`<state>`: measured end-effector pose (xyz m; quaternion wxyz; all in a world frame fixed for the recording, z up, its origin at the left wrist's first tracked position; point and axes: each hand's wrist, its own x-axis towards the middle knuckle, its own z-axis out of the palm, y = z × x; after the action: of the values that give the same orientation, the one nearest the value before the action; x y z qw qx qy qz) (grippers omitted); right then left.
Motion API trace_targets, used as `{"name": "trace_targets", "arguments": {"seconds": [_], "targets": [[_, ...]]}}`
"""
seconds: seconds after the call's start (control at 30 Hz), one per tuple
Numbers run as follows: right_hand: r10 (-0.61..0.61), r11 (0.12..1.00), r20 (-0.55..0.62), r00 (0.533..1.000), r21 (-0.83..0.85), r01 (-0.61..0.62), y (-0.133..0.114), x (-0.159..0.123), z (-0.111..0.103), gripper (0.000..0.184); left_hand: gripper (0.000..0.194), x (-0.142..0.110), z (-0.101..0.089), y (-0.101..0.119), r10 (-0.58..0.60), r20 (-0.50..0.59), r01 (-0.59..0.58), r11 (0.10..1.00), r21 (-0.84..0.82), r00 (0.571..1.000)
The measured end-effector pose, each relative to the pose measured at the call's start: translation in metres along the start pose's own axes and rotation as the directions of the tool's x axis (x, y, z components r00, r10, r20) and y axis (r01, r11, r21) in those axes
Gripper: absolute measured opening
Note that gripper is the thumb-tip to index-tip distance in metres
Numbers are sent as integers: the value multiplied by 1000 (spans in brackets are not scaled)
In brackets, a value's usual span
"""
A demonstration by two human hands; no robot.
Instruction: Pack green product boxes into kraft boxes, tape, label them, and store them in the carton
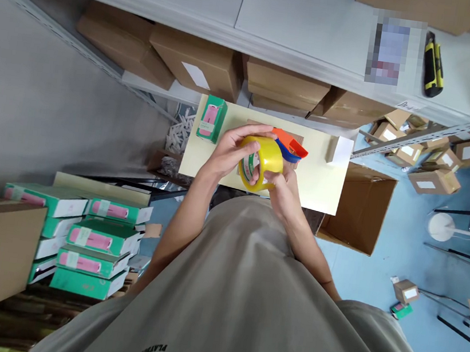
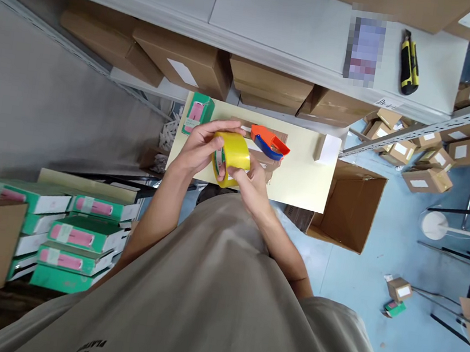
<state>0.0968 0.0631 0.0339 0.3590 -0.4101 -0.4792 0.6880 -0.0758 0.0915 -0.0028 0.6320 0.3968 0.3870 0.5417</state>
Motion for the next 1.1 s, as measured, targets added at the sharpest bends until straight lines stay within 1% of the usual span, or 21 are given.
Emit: {"name": "trace_targets", "arguments": {"seconds": [0.17,0.27,0.37,0.53,0.7,0.87,0.97,1.1], "targets": [[-15,1000,21,1000,27,15,1,2,-2,51,63,1,0,1,11,-15,-11,1000,28,1000],[-24,999,35,999,28,23,1,3,-4,55,63,5,-1,0,20,-14,-20,999,36,1000],[1,1000,42,999,23,-2,0,5,-6,59,64,10,-2,-1,12,0,-12,1000,28,1000],[0,997,9,1000,81,0,-4,9,-9,46,63,16,0,-2,17,-46,-16,999,32,999],[1,996,-9,1000,86,0,-10,12,-11,43,72,25,2,-3,25,29,-27,997,68,999],[-47,993,-3,999,106,47,-8,17,-16,40,73,31,3,-4,18,50,-23,995,94,999],[-42,997,3,999,66,41,-6,20,-20,43,72,36,4,-4,21,58,-28,993,115,998],[-33,999,-20,999,-44,32,-6,26,-23,44,72,46,5,-6,48,48,-54,989,136,998]]}}
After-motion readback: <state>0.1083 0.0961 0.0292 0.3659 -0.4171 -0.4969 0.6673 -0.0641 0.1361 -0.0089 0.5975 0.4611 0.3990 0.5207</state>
